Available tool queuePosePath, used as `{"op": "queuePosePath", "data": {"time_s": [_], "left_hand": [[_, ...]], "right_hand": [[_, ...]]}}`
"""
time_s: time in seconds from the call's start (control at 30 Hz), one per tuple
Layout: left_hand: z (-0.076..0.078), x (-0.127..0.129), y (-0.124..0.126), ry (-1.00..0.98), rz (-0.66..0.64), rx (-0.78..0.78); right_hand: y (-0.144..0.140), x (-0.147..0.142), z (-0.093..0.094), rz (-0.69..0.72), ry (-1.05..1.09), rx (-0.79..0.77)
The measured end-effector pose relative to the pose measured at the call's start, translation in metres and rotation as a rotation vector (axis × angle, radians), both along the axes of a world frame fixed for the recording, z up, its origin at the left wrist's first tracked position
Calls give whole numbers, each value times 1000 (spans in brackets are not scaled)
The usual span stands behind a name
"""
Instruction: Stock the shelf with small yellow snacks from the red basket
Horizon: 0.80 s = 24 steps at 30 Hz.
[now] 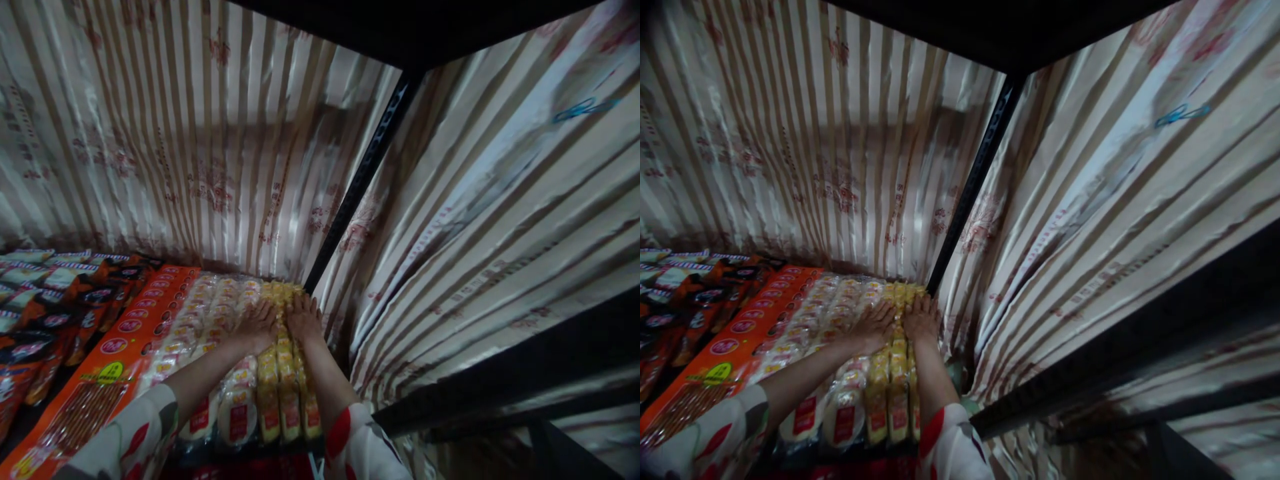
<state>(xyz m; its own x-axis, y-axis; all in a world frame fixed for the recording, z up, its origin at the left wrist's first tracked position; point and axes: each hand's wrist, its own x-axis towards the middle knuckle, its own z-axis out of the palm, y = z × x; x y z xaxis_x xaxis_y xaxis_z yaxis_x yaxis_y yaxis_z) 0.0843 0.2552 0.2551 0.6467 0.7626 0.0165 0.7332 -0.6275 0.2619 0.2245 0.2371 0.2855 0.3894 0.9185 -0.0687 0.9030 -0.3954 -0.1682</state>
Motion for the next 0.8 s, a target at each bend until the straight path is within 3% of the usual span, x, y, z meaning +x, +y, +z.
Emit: {"op": "queuePosePath", "data": {"time_s": [0.2,0.47,0.6,0.8], "left_hand": [[-8,17,21,-82,115,235],[-27,29,36,-64,69,210],[-27,33,42,-96,120,274],[-22,37,48,-22,87,205]], "right_hand": [[20,1,1,138,-57,62],[26,6,-12,181,-74,53],[34,9,-13,159,-53,75],[40,14,-17,171,-11,54]]}}
